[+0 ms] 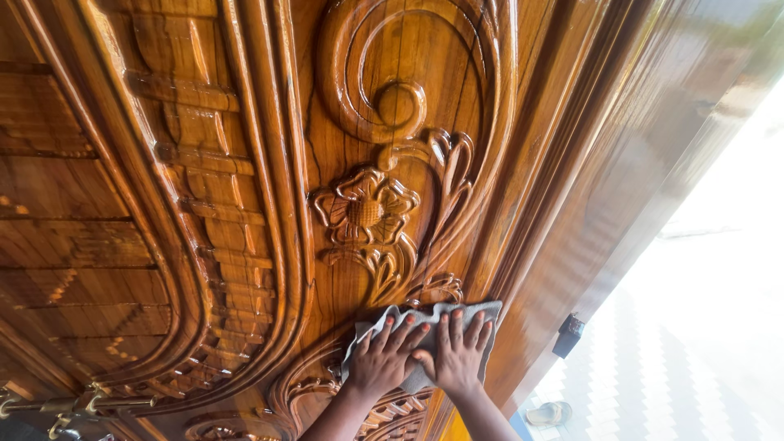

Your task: The person wipes the surface of a large, ornately carved wooden door using a gray cloth. They systematically clean the flat panels and the recessed carved details, moving the cloth back and forth across the door's surface.

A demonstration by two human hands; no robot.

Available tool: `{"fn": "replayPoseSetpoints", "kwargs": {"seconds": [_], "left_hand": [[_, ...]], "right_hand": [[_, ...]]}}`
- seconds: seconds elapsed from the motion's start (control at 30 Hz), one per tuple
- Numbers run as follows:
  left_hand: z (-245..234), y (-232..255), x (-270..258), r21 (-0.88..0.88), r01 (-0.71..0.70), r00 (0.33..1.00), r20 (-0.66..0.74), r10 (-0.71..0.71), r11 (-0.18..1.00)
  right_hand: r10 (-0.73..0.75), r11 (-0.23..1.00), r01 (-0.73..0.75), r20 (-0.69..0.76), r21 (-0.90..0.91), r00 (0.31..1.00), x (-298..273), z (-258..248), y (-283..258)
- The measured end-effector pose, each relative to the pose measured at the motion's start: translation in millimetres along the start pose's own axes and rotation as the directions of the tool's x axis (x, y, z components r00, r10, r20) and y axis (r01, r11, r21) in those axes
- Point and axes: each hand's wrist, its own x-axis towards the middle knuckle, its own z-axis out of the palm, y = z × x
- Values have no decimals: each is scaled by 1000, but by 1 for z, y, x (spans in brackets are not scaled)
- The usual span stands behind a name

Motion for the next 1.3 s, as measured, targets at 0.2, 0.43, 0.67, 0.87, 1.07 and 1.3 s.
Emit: {"fn": "replayPoseSetpoints", "kwargs": {"seconds": [0.2, 0.43, 0.67, 0.87, 1.07, 1.3], "left_hand": [[-10, -19, 76, -41, -8, 1000, 18, 8, 999], [-65, -64, 185, -14, 50, 997, -62, -50, 999], [-103, -111, 245, -83, 108, 992, -55, -113, 991], [-119, -137, 248, -55, 255, 966, -38, -257, 965], [-109, -144, 213, -49, 314, 944, -90, -318, 948], [-73, -130, 151, 2, 285, 945, -167, -280, 959]], "right_hand": [[-3, 997, 0, -33, -74, 999, 81, -28, 25], [9, 997, -19, -132, -77, 991, 201, -99, 24], [11, 1000, -12, -179, -6, 984, 276, -147, -1], [-31, 999, 37, -156, 36, 987, 308, -151, -35], [-75, 994, 61, -169, -88, 983, 296, -131, -60], [-77, 997, 73, -193, -25, 978, 240, -88, -79]]}}
